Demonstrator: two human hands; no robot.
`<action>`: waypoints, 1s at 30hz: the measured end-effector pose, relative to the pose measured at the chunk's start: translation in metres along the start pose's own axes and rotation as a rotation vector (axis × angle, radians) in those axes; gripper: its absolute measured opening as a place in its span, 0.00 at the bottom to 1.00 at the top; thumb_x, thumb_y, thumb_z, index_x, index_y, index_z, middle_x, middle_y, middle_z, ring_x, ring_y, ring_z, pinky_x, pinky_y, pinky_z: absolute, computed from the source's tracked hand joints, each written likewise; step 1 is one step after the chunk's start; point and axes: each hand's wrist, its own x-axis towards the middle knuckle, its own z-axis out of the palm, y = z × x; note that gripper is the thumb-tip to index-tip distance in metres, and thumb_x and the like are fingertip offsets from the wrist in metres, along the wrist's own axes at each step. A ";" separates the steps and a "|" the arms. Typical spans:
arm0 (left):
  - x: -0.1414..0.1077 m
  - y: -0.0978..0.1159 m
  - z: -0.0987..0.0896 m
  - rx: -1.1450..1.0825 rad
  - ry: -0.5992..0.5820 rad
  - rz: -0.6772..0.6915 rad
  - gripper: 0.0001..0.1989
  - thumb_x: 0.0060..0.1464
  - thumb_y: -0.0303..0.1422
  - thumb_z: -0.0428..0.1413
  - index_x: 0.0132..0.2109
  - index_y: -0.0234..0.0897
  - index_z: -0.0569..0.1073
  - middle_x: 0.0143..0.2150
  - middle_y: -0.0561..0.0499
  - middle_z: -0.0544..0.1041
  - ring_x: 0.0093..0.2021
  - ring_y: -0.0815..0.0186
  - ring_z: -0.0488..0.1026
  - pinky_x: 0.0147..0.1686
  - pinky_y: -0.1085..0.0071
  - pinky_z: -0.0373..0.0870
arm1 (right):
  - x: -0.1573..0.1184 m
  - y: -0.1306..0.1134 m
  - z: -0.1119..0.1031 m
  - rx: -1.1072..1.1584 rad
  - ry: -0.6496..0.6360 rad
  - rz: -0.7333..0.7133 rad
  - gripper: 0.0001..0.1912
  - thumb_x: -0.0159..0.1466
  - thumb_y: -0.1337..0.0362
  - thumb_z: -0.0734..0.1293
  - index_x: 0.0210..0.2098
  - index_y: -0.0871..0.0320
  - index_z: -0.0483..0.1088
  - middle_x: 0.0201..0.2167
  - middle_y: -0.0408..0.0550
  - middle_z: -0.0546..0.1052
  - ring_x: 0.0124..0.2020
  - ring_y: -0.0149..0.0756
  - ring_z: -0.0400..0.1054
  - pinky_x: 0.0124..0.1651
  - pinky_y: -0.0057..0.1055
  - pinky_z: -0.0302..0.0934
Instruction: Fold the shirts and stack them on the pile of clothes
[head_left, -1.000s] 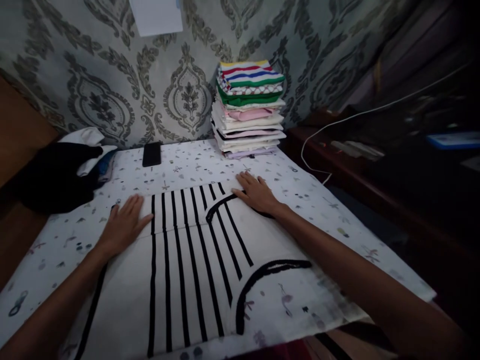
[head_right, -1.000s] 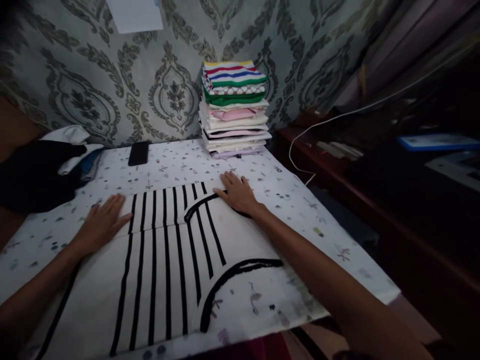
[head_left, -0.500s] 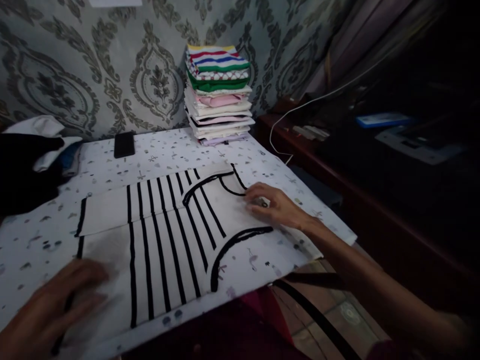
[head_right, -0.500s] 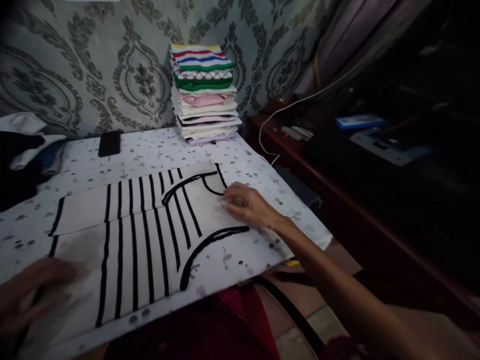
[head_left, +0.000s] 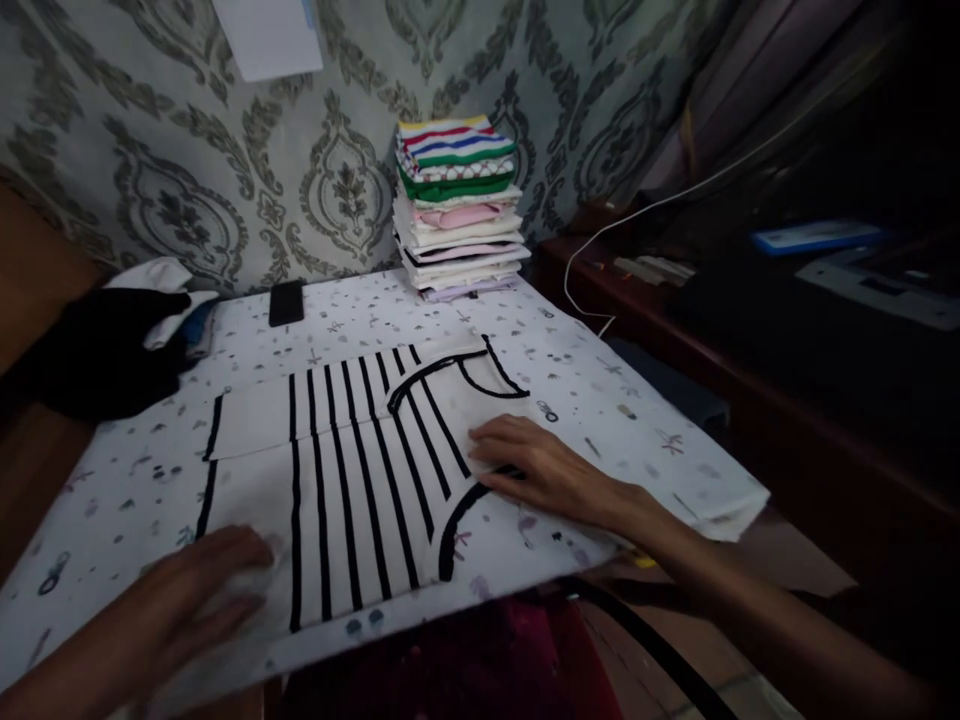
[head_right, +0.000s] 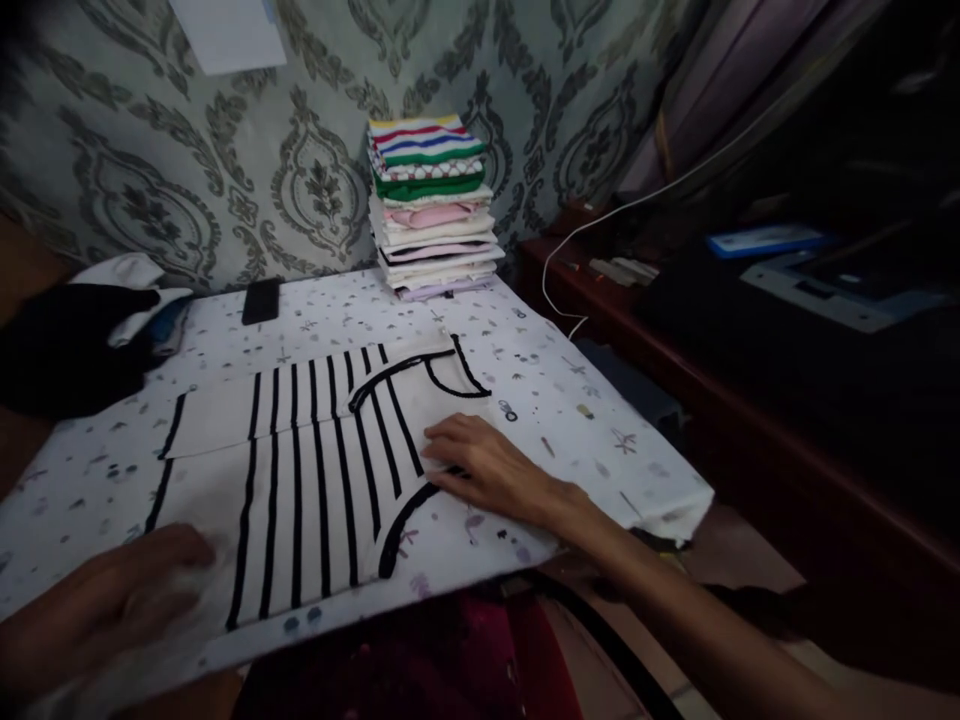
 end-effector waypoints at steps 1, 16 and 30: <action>0.014 0.000 -0.013 -0.027 -0.023 -0.029 0.18 0.61 0.49 0.50 0.47 0.49 0.78 0.49 0.51 0.81 0.46 0.60 0.79 0.45 0.70 0.77 | 0.014 0.005 -0.001 0.002 0.009 0.044 0.14 0.69 0.57 0.63 0.47 0.56 0.76 0.53 0.55 0.76 0.54 0.45 0.70 0.56 0.44 0.66; 0.155 -0.097 -0.053 0.195 0.430 -0.169 0.22 0.58 0.48 0.45 0.44 0.38 0.75 0.45 0.43 0.79 0.47 0.52 0.75 0.50 0.56 0.71 | 0.124 0.131 -0.028 -0.063 0.278 0.848 0.14 0.64 0.58 0.64 0.31 0.59 0.77 0.32 0.49 0.80 0.34 0.36 0.71 0.35 0.28 0.60; 0.170 -0.124 -0.064 0.068 0.316 -0.116 0.20 0.60 0.50 0.45 0.33 0.39 0.68 0.33 0.49 0.73 0.38 0.59 0.69 0.41 0.64 0.65 | 0.154 0.156 -0.010 0.243 0.440 0.906 0.11 0.57 0.59 0.69 0.22 0.59 0.73 0.18 0.43 0.71 0.24 0.33 0.65 0.28 0.29 0.57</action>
